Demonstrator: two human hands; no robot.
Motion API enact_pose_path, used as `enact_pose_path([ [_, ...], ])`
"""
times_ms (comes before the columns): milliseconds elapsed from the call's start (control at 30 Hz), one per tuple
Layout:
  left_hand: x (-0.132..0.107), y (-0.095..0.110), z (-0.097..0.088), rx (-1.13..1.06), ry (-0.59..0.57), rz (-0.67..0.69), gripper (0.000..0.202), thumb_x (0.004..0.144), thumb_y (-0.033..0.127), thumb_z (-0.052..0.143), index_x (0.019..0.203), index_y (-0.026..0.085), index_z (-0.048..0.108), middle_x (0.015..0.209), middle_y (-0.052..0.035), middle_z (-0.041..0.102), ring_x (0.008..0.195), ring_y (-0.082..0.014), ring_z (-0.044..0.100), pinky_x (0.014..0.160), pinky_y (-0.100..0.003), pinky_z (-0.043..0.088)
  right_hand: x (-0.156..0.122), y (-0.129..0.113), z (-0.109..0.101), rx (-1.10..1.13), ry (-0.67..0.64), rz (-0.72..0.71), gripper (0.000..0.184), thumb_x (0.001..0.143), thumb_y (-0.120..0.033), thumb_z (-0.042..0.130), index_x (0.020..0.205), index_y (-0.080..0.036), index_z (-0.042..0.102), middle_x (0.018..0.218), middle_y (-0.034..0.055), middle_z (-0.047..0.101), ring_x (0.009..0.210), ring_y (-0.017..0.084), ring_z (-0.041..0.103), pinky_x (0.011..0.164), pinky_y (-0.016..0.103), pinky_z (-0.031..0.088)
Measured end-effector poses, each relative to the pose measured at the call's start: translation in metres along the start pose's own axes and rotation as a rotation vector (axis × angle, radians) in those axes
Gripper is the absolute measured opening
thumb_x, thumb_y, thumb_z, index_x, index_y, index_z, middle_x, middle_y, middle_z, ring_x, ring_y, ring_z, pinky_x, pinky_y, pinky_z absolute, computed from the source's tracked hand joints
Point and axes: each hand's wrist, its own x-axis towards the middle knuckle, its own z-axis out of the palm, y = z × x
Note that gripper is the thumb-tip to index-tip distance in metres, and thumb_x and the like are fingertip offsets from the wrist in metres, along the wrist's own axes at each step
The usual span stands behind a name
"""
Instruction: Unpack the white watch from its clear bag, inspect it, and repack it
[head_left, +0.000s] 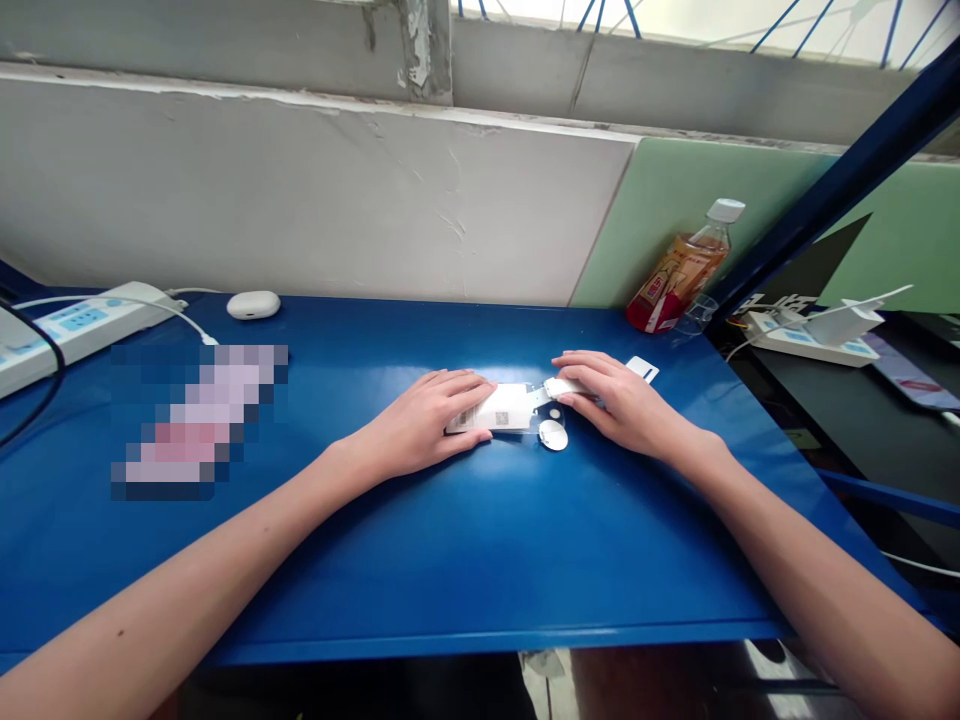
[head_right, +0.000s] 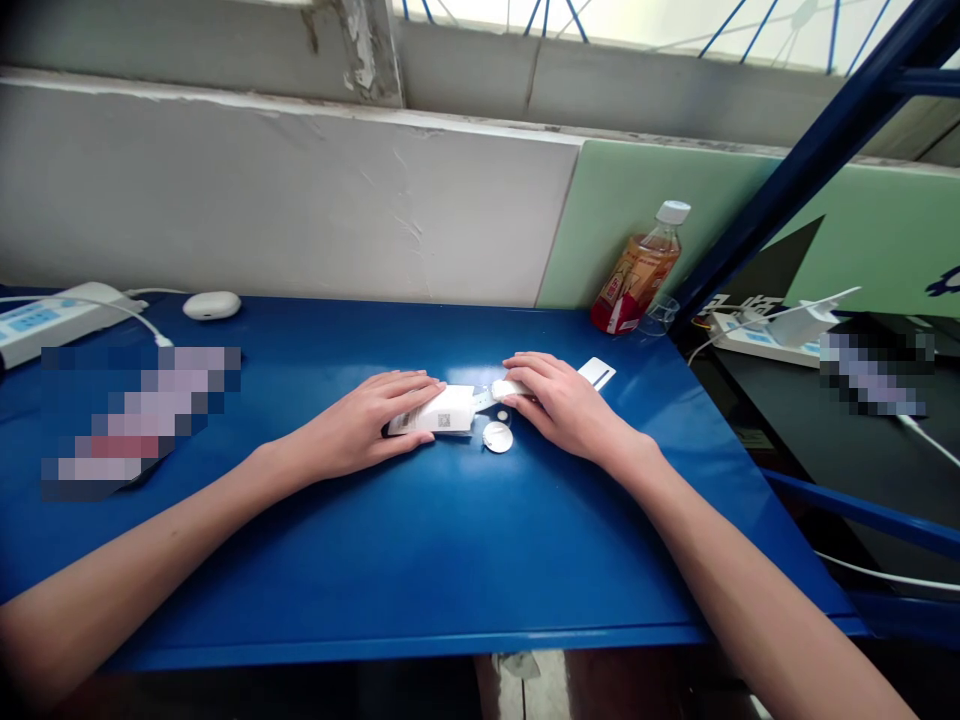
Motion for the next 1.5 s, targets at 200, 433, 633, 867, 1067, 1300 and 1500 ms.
enact_pose_path([
  [200, -0.001, -0.001, -0.003, 0.0, 0.003, -0.055, 0.052, 0.094, 0.044, 0.056, 0.139, 0.018, 0.055, 0.141, -0.0149, 0.058, 0.128, -0.0336, 0.055, 0.106, -0.046, 0.044, -0.001, 0.017, -0.005, -0.01, 0.095, 0.101, 0.025, 0.103, -0.036, 0.042, 0.111, -0.021, 0.061, 0.12, 0.0141, 0.069, 0.116, 0.03, 0.063, 0.098, 0.049, 0.051],
  [433, -0.001, 0.004, -0.004, 0.005, 0.014, -0.093, 0.054, 0.09, 0.041, 0.057, 0.137, 0.015, 0.055, 0.139, -0.0167, 0.057, 0.127, -0.0341, 0.055, 0.107, -0.046, 0.045, -0.001, 0.028, -0.013, 0.101, 0.166, 0.26, 0.035, 0.102, -0.046, 0.042, 0.11, -0.02, 0.064, 0.101, 0.0096, 0.073, 0.086, 0.025, 0.069, 0.074, 0.037, 0.054],
  [633, -0.002, 0.005, -0.001, 0.02, 0.031, -0.037, 0.051, 0.094, 0.039, 0.053, 0.139, 0.015, 0.053, 0.141, -0.0171, 0.055, 0.133, -0.0351, 0.049, 0.11, -0.049, 0.041, 0.0, 0.027, -0.015, 0.064, 0.286, 0.257, 0.035, 0.101, -0.047, 0.044, 0.109, -0.021, 0.065, 0.103, 0.0108, 0.073, 0.088, 0.026, 0.069, 0.074, 0.037, 0.055],
  [867, -0.001, 0.009, 0.004, 0.036, 0.012, -0.049, 0.055, 0.095, 0.041, 0.052, 0.143, 0.012, 0.048, 0.145, -0.0196, 0.051, 0.136, -0.0359, 0.046, 0.111, -0.052, 0.04, 0.0, 0.025, -0.014, 0.009, 0.383, 0.256, 0.031, 0.101, -0.044, 0.045, 0.11, -0.02, 0.063, 0.1, 0.0118, 0.071, 0.088, 0.027, 0.067, 0.08, 0.041, 0.054],
  [1067, 0.002, 0.022, -0.003, 0.091, 0.365, 0.041, 0.041, 0.095, 0.031, 0.054, 0.133, 0.015, 0.054, 0.14, -0.019, 0.053, 0.131, -0.0317, 0.052, 0.106, -0.047, 0.048, 0.002, 0.004, -0.008, 0.011, 0.278, 0.158, 0.028, 0.102, -0.039, 0.042, 0.11, -0.022, 0.063, 0.102, 0.0118, 0.07, 0.092, 0.028, 0.065, 0.081, 0.042, 0.053],
  [1300, 0.031, 0.04, 0.0, 0.201, 0.386, 0.107, 0.042, 0.094, 0.035, 0.056, 0.127, 0.01, 0.06, 0.132, -0.0206, 0.061, 0.128, -0.0365, 0.054, 0.11, -0.054, 0.042, 0.006, -0.023, 0.0, 0.03, 0.25, 0.024, 0.025, 0.102, -0.033, 0.045, 0.112, -0.021, 0.064, 0.105, 0.0117, 0.073, 0.098, 0.028, 0.067, 0.087, 0.042, 0.052],
  [1500, 0.042, 0.042, 0.013, 0.208, 0.356, 0.121, 0.026, 0.102, 0.019, 0.041, 0.108, 0.01, 0.065, 0.109, -0.0142, 0.073, 0.119, -0.0322, 0.062, 0.108, -0.053, 0.041, 0.008, -0.032, 0.002, 0.105, 0.342, -0.093, 0.022, 0.1, -0.034, 0.054, 0.108, -0.018, 0.067, 0.097, 0.0101, 0.076, 0.085, 0.024, 0.069, 0.079, 0.039, 0.053],
])
